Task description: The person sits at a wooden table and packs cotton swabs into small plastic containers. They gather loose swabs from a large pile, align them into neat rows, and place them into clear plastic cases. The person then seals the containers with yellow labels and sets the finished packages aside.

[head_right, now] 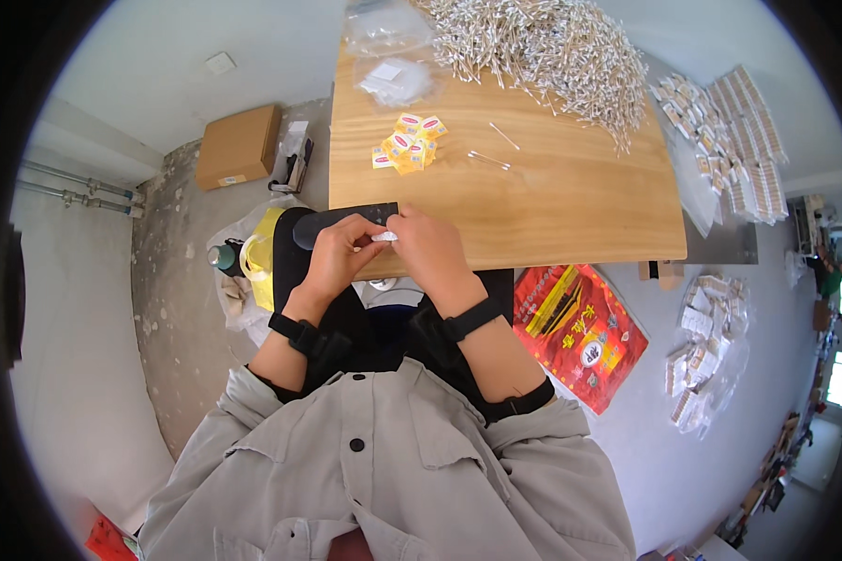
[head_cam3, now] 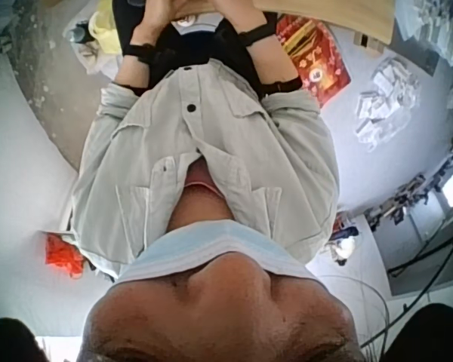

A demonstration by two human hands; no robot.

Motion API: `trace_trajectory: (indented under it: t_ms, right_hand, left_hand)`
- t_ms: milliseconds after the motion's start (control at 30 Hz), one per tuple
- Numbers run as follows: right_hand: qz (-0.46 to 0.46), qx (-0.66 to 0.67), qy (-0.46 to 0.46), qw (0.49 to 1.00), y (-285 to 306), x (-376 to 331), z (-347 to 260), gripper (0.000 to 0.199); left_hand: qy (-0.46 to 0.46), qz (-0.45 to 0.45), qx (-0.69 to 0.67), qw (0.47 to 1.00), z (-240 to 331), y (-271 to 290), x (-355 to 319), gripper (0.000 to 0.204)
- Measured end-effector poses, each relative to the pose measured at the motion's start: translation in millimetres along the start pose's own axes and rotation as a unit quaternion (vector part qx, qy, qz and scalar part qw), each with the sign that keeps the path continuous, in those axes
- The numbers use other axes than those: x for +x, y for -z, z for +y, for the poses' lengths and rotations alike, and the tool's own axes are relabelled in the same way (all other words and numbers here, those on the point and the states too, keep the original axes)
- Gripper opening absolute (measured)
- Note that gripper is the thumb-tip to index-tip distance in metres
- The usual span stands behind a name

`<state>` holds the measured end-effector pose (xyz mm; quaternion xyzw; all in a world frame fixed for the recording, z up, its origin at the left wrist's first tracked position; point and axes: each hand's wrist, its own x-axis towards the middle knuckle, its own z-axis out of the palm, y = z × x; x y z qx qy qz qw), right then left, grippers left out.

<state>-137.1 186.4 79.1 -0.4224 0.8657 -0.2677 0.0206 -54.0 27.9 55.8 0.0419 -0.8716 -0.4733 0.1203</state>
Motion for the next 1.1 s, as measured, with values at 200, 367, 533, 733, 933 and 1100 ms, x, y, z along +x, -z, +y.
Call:
trace_trajectory:
  t_ms: [200, 367, 533, 733, 933, 1100]
  right_hand:
    - [-0.015, 0.000, 0.010, 1.000, 3, 3, 2, 0.011]
    - [-0.005, 0.001, 0.025, 1.000, 3, 7, 7, 0.008]
    - [0.054, 0.420, -0.155, 0.892, 24, -4, 9, 0.011]
    - [0.042, 0.878, -0.048, 0.474, 25, -30, -19, 0.030]
    - [-0.011, 0.870, -0.014, 0.492, 13, -36, -34, 0.046]
    - [-0.035, 0.888, -0.071, 0.452, -28, -40, -20, 0.050]
  left_hand:
    - [0.041, -0.032, -0.004, 0.999, -9, -3, -3, 0.019]
    - [0.047, -0.041, 0.022, 0.998, -3, 5, 6, 0.020]
    - [-0.020, 0.096, 0.003, 0.995, 46, 32, 7, 0.046]
    - [-0.127, 0.152, -0.125, 0.972, 131, 37, -7, 0.055]
    - [-0.191, 0.239, -0.131, 0.943, 147, 17, -7, 0.041]
    - [-0.188, 0.226, -0.119, 0.948, 140, 20, -10, 0.045]
